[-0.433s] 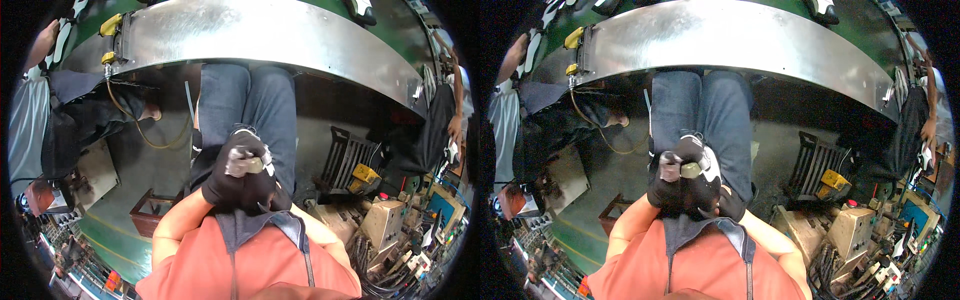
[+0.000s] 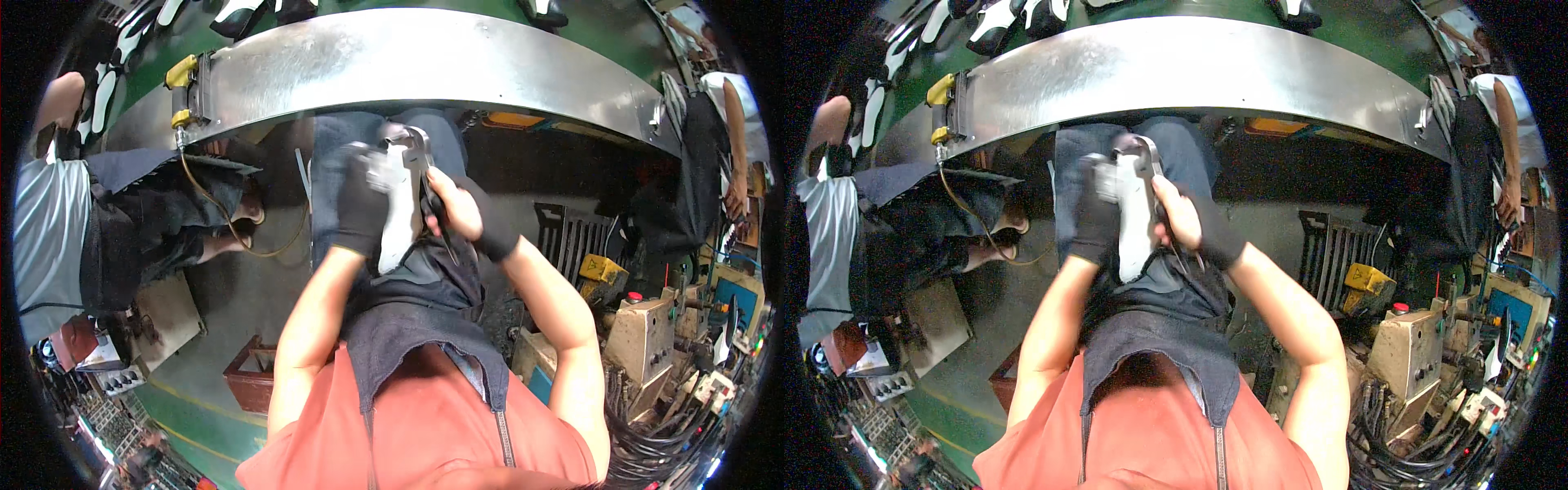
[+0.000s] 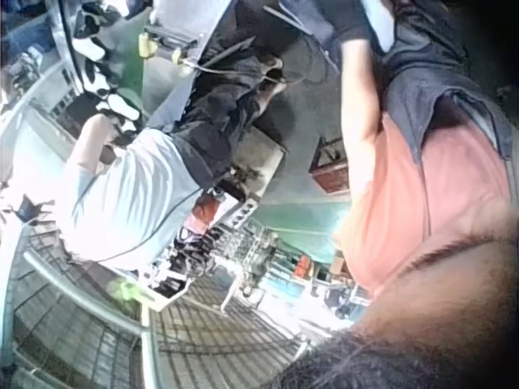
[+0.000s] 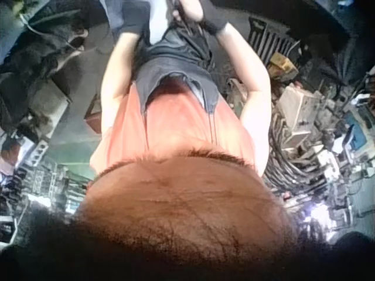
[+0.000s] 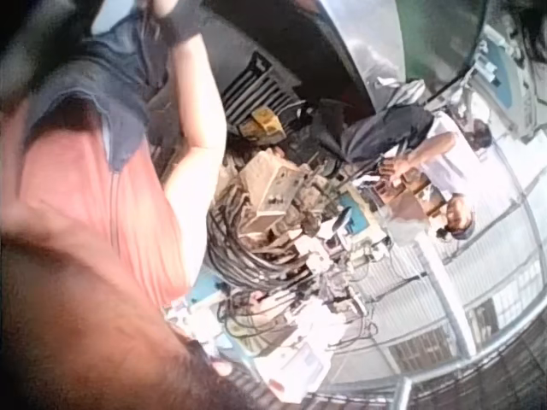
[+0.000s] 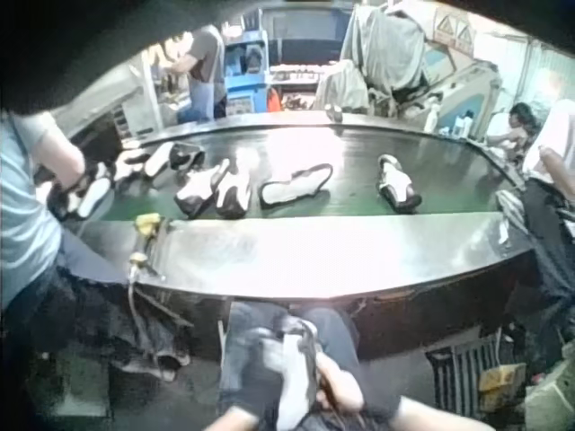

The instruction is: The person uses a pair of shears to trim excess material from the edges of white shoe components. They repeatedly pick up parts from a conveyor belt, hold them against their lap, and cut along the contours before placing the finished pieces back on the belt.

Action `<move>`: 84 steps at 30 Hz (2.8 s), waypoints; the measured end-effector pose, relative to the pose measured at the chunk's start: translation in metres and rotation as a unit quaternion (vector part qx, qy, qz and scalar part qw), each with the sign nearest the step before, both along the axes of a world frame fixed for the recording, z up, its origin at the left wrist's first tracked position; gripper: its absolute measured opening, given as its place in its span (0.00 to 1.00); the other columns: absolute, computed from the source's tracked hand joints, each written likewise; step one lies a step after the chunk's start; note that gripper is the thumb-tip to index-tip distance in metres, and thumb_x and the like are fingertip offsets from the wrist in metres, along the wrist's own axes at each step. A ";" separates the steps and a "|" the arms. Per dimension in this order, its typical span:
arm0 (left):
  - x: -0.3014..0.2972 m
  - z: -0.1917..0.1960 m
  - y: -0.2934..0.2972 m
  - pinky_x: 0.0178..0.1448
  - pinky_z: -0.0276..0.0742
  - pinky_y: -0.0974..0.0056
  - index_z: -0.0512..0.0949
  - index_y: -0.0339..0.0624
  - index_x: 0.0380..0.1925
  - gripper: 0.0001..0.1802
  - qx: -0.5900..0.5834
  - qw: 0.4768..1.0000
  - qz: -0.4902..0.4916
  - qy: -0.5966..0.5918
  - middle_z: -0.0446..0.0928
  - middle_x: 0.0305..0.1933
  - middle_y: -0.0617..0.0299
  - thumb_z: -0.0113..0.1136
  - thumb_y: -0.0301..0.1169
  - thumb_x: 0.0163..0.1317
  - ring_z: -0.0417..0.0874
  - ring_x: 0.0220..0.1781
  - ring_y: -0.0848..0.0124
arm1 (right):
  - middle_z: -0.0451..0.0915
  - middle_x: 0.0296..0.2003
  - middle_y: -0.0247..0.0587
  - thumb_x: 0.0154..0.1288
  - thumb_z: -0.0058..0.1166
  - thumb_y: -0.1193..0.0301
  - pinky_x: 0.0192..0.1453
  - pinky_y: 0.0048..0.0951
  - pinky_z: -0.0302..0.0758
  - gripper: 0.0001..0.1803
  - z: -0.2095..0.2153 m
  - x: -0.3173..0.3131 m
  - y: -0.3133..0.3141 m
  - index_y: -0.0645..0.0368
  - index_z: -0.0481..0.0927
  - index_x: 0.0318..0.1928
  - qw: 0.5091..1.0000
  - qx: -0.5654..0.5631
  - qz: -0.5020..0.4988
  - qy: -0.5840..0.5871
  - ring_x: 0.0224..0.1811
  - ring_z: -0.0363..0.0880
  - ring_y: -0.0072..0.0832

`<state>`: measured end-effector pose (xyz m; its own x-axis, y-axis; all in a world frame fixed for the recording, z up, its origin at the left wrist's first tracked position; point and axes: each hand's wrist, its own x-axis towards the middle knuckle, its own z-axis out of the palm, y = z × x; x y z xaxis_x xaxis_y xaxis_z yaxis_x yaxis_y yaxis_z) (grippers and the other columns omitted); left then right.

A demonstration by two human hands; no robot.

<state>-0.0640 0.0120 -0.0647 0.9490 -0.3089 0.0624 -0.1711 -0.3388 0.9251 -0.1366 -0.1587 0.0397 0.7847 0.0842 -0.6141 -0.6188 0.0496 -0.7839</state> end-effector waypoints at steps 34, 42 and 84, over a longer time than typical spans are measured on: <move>-0.023 0.010 -0.005 0.58 0.69 0.51 0.48 0.25 0.62 0.38 0.199 0.975 -0.075 0.069 0.61 0.60 0.29 0.53 0.33 0.58 0.67 0.59 0.41 | 0.75 0.22 0.54 0.68 0.44 0.55 0.31 0.40 0.71 0.22 0.076 -0.005 -0.024 0.63 0.78 0.31 0.808 -0.397 0.345 -0.267 0.25 0.75 0.50; -0.113 0.009 0.063 0.71 0.48 0.64 0.46 0.34 0.67 0.35 -0.127 0.948 -0.106 0.273 0.50 0.69 0.47 0.48 0.37 0.66 0.50 0.71 0.62 | 0.74 0.22 0.40 0.73 0.37 0.54 0.28 0.29 0.71 0.25 -0.033 -0.090 -0.018 0.64 0.75 0.33 0.956 -0.217 0.189 -0.061 0.22 0.76 0.27; -0.072 0.010 0.040 0.71 0.54 0.61 0.48 0.32 0.68 0.46 0.003 0.987 -0.093 0.131 0.52 0.71 0.44 0.64 0.33 0.55 0.53 0.73 0.57 | 0.81 0.26 0.49 0.63 0.46 0.55 0.35 0.44 0.77 0.21 -0.014 0.022 -0.014 0.56 0.82 0.25 0.670 -0.418 0.526 -0.316 0.29 0.81 0.47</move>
